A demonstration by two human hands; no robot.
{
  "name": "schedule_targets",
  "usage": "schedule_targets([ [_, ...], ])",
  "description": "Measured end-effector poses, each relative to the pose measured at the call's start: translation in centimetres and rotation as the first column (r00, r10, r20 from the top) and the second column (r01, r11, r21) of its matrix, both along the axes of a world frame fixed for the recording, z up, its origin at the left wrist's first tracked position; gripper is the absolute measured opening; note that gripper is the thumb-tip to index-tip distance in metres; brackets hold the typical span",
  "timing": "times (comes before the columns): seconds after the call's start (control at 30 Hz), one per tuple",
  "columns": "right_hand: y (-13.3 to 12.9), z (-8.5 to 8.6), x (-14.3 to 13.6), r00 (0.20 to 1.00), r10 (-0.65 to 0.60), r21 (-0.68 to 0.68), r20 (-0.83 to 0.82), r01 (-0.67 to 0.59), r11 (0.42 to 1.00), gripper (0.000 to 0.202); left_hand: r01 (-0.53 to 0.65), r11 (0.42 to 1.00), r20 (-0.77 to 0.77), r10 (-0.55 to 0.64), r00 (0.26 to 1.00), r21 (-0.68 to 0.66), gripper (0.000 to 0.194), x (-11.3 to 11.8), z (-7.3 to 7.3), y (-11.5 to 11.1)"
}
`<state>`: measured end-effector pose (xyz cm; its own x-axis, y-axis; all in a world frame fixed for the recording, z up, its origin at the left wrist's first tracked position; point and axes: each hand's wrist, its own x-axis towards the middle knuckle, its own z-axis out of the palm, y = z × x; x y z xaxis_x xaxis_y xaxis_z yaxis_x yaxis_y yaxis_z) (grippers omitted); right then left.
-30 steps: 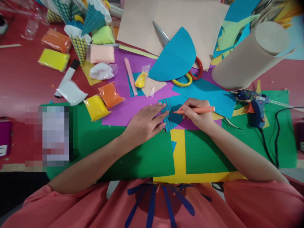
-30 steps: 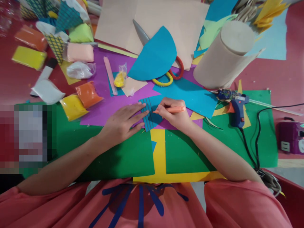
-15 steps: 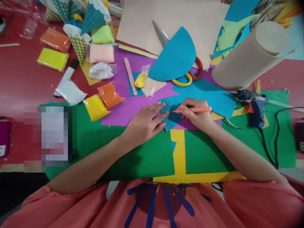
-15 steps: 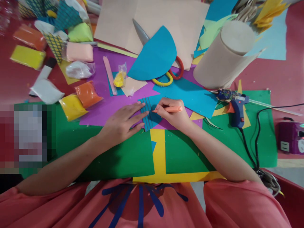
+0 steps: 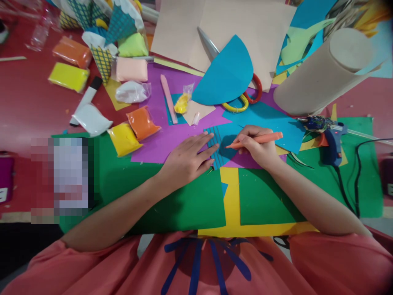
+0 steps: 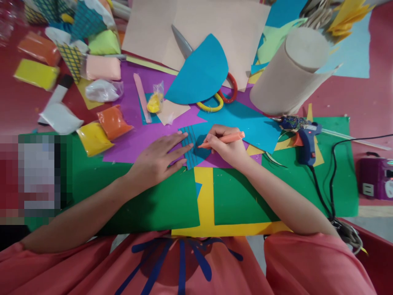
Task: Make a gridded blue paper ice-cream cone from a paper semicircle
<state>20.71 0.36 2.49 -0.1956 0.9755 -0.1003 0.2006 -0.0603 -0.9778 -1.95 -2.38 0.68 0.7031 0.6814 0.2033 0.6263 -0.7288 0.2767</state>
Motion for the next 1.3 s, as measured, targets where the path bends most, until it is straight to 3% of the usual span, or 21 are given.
schedule_targets([
  [0.53,-0.25,-0.37,-0.23,0.987,0.067,0.182,0.148,-0.093,0.979,0.024,-0.039,0.998,-0.004,0.039,0.999,-0.046,0.039,-0.07,-0.35,0.08],
  [1.3,-0.13,0.05,-0.17,0.968,0.194,0.041,0.161,-0.203,0.978,0.025,-0.051,0.996,0.013,0.052,0.999,-0.073,0.038,-0.05,-0.46,0.16],
])
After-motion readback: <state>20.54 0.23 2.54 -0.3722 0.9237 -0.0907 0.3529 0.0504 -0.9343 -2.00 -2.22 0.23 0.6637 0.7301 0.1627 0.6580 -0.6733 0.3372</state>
